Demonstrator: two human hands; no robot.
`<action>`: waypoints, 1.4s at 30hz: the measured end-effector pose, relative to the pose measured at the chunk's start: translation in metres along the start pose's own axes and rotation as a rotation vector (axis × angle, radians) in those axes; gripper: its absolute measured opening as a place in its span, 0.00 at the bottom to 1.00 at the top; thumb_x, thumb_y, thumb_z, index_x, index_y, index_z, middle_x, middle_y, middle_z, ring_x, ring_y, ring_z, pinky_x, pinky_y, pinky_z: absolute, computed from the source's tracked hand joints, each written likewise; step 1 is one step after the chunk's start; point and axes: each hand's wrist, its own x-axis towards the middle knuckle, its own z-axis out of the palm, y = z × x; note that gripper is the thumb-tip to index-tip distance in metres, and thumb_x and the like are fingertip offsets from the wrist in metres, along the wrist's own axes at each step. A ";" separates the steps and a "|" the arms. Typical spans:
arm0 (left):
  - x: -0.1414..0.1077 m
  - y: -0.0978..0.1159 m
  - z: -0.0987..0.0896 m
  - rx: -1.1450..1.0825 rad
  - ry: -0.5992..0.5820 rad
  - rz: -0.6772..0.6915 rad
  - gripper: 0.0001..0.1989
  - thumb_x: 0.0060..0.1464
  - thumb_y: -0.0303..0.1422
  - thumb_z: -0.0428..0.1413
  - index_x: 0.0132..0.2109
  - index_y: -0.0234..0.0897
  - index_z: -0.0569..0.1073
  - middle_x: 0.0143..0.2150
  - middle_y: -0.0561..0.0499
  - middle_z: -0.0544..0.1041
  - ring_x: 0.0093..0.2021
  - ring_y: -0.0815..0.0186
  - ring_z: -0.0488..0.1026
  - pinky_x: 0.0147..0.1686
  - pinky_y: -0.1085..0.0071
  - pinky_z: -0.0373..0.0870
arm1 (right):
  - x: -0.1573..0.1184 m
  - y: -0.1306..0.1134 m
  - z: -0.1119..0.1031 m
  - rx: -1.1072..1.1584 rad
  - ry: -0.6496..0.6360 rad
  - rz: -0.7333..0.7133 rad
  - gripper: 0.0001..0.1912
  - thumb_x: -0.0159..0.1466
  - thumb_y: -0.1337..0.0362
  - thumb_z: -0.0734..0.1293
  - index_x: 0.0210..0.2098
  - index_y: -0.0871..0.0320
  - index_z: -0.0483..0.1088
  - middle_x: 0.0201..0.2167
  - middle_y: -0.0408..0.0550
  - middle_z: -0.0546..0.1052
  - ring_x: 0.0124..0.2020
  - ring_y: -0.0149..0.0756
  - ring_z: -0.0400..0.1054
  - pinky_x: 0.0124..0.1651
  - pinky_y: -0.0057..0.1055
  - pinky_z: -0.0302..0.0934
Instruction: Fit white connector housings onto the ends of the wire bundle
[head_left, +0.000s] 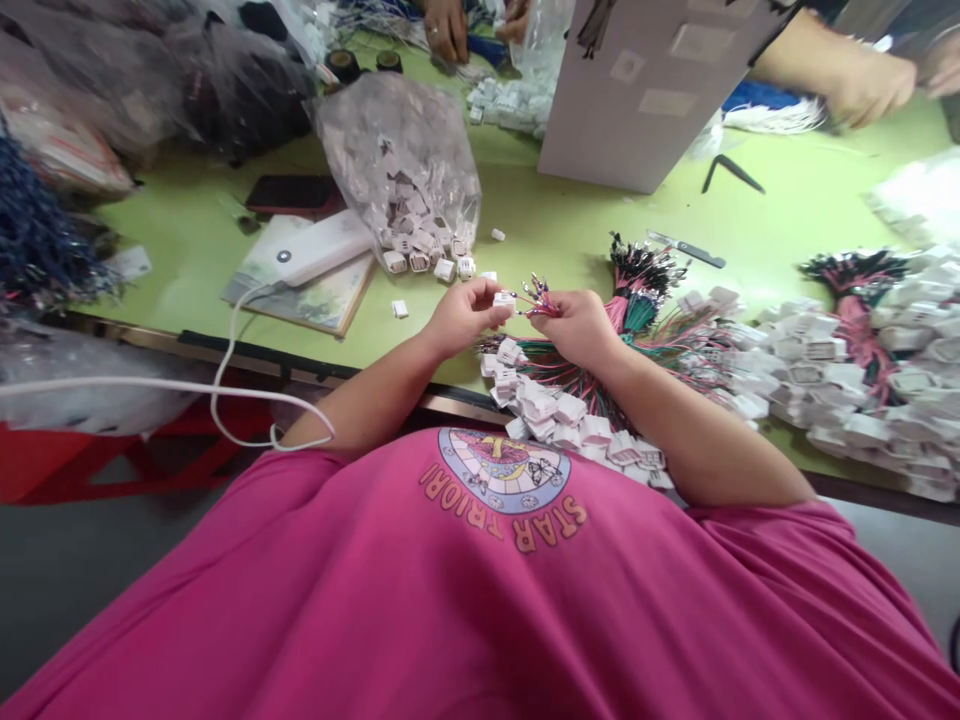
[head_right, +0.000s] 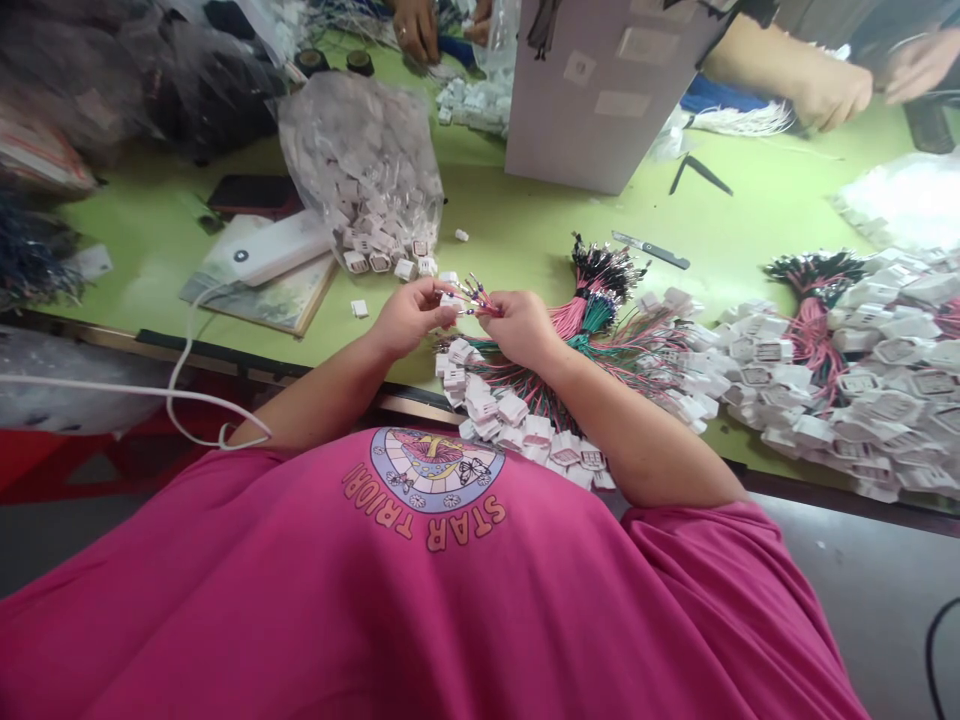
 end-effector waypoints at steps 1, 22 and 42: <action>0.000 0.000 0.000 0.021 0.006 0.001 0.25 0.36 0.43 0.69 0.37 0.31 0.71 0.27 0.55 0.73 0.24 0.75 0.69 0.26 0.77 0.66 | 0.000 0.000 0.000 0.003 -0.007 0.001 0.11 0.53 0.62 0.63 0.18 0.60 0.61 0.17 0.37 0.55 0.22 0.24 0.49 0.27 0.27 0.44; 0.000 -0.010 0.011 0.150 0.007 0.015 0.26 0.40 0.47 0.65 0.38 0.31 0.70 0.28 0.51 0.74 0.26 0.72 0.71 0.27 0.74 0.68 | 0.000 0.008 0.003 0.072 -0.067 0.038 0.09 0.53 0.63 0.65 0.21 0.61 0.66 0.17 0.37 0.59 0.22 0.24 0.51 0.26 0.27 0.46; -0.083 0.011 0.016 0.819 -0.314 0.562 0.17 0.54 0.43 0.58 0.46 0.36 0.70 0.44 0.45 0.76 0.44 0.65 0.74 0.43 0.66 0.73 | 0.020 0.002 0.013 -0.552 -0.457 -0.063 0.11 0.52 0.68 0.64 0.31 0.59 0.78 0.28 0.47 0.79 0.29 0.33 0.70 0.31 0.26 0.56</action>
